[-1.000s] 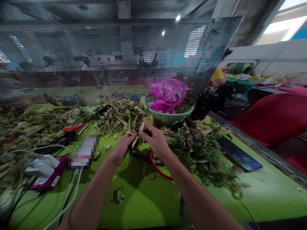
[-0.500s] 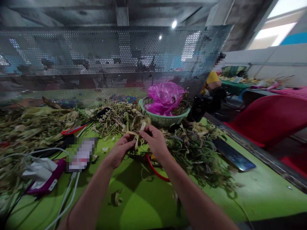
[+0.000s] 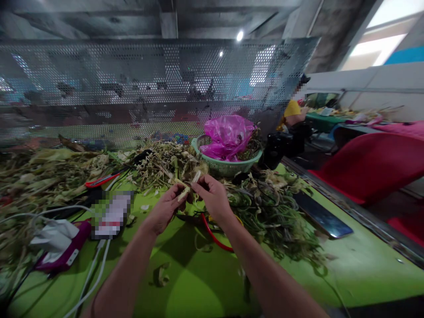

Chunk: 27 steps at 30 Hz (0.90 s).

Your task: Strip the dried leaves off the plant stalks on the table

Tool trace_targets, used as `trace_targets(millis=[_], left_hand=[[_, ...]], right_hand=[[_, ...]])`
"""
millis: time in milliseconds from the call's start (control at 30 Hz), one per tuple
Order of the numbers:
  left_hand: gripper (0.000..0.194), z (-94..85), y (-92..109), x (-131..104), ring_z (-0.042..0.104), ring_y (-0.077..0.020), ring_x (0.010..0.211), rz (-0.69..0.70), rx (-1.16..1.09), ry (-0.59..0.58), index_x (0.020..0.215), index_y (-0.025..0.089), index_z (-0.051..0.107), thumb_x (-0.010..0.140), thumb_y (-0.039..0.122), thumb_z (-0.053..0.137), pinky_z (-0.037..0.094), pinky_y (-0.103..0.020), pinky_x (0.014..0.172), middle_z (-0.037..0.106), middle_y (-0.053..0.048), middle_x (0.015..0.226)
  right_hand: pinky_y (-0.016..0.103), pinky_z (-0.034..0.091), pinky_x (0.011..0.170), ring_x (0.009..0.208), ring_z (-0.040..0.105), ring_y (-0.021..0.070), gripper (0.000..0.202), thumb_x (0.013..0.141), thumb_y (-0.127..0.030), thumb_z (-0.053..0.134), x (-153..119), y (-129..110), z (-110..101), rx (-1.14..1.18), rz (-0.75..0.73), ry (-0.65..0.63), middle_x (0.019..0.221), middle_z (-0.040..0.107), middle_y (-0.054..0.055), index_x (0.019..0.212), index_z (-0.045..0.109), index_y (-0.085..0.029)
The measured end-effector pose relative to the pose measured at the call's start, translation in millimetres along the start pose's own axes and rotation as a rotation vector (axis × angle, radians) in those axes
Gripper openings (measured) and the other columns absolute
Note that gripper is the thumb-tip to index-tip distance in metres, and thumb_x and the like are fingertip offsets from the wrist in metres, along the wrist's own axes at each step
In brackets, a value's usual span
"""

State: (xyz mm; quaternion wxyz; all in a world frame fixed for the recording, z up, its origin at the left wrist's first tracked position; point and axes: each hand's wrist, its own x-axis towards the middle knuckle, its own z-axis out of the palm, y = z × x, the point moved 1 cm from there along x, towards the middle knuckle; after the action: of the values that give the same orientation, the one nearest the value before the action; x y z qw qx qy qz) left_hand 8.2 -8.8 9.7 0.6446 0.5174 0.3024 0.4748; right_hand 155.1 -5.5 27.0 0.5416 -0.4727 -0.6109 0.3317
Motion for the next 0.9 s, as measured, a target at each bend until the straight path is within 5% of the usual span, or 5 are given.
trace_targets(millis=[533,700,900], left_hand=[[0.028,2.3,2.0,2.4,0.039,-0.0054,0.054,-0.029,-0.056,0.232,0.077,0.016,0.056,0.062,0.032,0.073,0.026,-0.019,0.050,0.050,0.005,0.063],[0.027,-0.3,-4.2,5.1,0.041,-0.0058,0.052,-0.015,-0.078,0.360,0.078,0.018,0.055,0.063,0.033,0.071,0.026,-0.019,0.049,0.050,0.005,0.063],[0.028,-4.3,-11.9,7.9,0.040,-0.0057,0.049,0.025,-0.025,0.322,0.083,0.018,0.053,0.067,0.034,0.070,0.027,-0.019,0.046,0.050,0.006,0.060]], right_hand=[[0.025,0.038,0.055,0.058,0.045,0.0133,0.021,0.081,-0.039,0.057,-3.7,-1.4,3.9,-0.070,-0.080,-0.081,0.065,0.051,-0.001,0.074,0.054,-0.020],[0.025,0.040,0.056,0.061,0.049,0.0131,0.020,0.077,-0.034,0.063,-6.8,-6.9,4.0,-0.168,-0.139,0.031,0.080,0.057,0.001,0.089,0.053,-0.021],[0.028,0.043,0.065,0.067,0.053,0.0155,0.010,0.078,-0.028,0.062,-11.6,-12.2,9.7,-0.337,-0.292,-0.071,0.082,0.062,0.004,0.084,0.062,-0.020]])
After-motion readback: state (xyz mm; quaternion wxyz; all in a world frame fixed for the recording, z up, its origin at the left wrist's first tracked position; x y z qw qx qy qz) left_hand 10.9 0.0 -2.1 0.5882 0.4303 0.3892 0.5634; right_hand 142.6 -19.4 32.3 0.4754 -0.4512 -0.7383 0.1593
